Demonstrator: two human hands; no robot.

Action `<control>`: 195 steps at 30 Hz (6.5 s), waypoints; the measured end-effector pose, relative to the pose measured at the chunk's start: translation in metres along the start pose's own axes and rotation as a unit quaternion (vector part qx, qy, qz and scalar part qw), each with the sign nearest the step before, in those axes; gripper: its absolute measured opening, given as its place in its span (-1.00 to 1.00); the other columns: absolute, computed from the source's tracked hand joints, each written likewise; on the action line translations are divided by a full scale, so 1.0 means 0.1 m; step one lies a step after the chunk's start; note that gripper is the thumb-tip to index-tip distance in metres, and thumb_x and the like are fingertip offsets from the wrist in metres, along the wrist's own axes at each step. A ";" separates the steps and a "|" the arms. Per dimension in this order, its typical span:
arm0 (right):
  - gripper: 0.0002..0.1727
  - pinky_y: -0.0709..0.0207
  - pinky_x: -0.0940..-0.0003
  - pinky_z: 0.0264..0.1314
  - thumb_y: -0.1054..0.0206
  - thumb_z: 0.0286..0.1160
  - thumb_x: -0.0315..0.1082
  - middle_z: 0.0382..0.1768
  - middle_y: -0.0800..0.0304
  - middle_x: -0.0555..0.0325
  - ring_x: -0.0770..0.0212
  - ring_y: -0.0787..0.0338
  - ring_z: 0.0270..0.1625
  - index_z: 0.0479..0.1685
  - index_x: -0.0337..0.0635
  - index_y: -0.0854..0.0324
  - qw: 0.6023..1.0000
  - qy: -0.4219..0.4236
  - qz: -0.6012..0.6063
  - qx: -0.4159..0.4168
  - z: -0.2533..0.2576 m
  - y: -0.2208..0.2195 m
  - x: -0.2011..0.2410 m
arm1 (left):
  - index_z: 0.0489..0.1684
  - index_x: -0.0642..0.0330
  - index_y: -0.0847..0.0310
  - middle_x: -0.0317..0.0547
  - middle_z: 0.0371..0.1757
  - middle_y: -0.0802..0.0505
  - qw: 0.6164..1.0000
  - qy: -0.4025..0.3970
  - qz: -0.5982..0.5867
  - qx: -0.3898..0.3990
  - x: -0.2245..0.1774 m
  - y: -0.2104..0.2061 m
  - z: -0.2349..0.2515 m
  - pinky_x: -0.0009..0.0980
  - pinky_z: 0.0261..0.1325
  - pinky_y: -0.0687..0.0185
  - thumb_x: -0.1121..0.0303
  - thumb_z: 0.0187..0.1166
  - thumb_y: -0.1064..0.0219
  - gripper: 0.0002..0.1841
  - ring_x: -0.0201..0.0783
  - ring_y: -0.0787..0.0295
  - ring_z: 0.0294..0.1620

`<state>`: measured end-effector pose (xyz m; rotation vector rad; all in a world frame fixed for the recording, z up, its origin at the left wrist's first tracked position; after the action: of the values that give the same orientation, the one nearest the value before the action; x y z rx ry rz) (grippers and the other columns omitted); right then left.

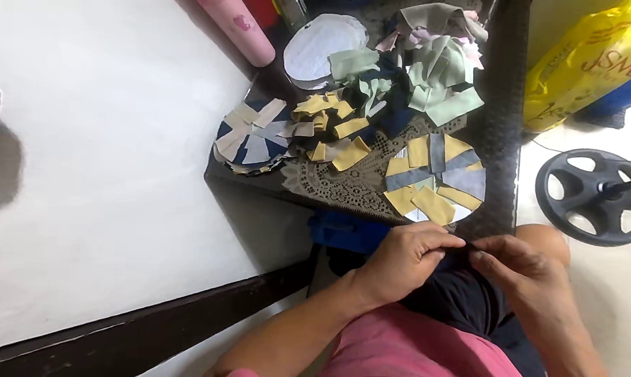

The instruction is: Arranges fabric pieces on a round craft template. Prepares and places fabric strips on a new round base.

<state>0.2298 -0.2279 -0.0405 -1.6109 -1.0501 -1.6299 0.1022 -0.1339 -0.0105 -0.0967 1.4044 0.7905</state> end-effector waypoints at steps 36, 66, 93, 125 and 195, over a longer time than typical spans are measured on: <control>-0.96 -0.59 -0.08 -0.25 -0.46 0.49 -0.43 -0.26 -0.72 -0.03 -0.02 -0.75 -0.26 -0.23 -0.20 -0.80 0.925 0.018 -0.378 0.019 0.73 0.08 0.23 | 0.17 0.21 -0.84 0.00 0.20 -0.86 0.973 0.037 0.222 0.055 0.14 -0.04 0.67 -0.31 0.12 -0.77 0.61 0.48 -0.30 -0.66 -0.23 -0.84 0.12; -0.93 -0.58 -0.19 -0.30 -0.45 0.48 -0.42 -0.18 -0.75 -0.14 -0.18 -0.78 -0.20 -0.29 -0.21 -0.80 0.905 0.025 -0.422 0.045 0.75 0.02 0.26 | 0.21 0.27 -0.81 0.06 0.23 -0.83 0.949 -0.005 0.296 0.109 0.08 -0.15 0.68 -0.25 0.13 -0.78 0.63 0.48 -0.33 -0.65 -0.14 -0.84 0.12; -0.73 -0.57 -0.15 -0.07 -0.17 0.56 -0.46 -0.09 -0.79 -0.22 -0.26 -0.76 -0.01 -0.10 -0.22 -0.84 0.875 0.214 -0.416 -0.123 0.20 0.12 0.24 | 0.24 0.28 -0.79 0.07 0.26 -0.83 0.948 -0.015 0.294 0.119 0.13 -0.18 0.69 -0.19 0.15 -0.78 0.50 0.51 -0.43 -0.67 -0.10 -0.85 0.14; -0.63 -0.51 -0.05 -0.11 -0.08 0.53 -0.43 -0.04 -0.83 -0.16 -0.25 -0.77 0.04 -0.04 -0.07 -0.87 0.838 0.225 -0.467 -0.168 0.23 0.09 0.30 | 0.82 0.19 -0.23 0.07 0.89 -0.21 0.903 0.011 0.427 0.052 0.35 -0.31 0.90 0.35 0.80 0.28 -0.03 0.82 0.02 -0.33 0.13 0.11 0.93; -0.65 -0.56 0.52 0.07 -0.12 0.43 -0.48 0.00 -0.76 -0.17 0.24 -0.72 0.06 -0.01 -0.39 -0.80 0.931 0.207 -0.216 -0.207 0.73 0.21 0.16 | 0.10 0.37 -0.79 0.22 0.12 -0.85 0.898 0.133 0.387 -0.159 0.66 2.19 1.71 0.11 0.37 -0.59 0.48 0.71 -0.14 -0.72 0.15 -0.79 0.23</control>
<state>0.2840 -0.1739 -0.0266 -1.2259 -0.9134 -2.4949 0.1240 0.1448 0.0494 0.1199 1.5655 1.7253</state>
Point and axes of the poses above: each hand's wrist, its own z-axis towards the middle knuckle, its own y-axis out of the back of the hand, x = y × z, the point moved 10 cm from there along z, towards the middle knuckle
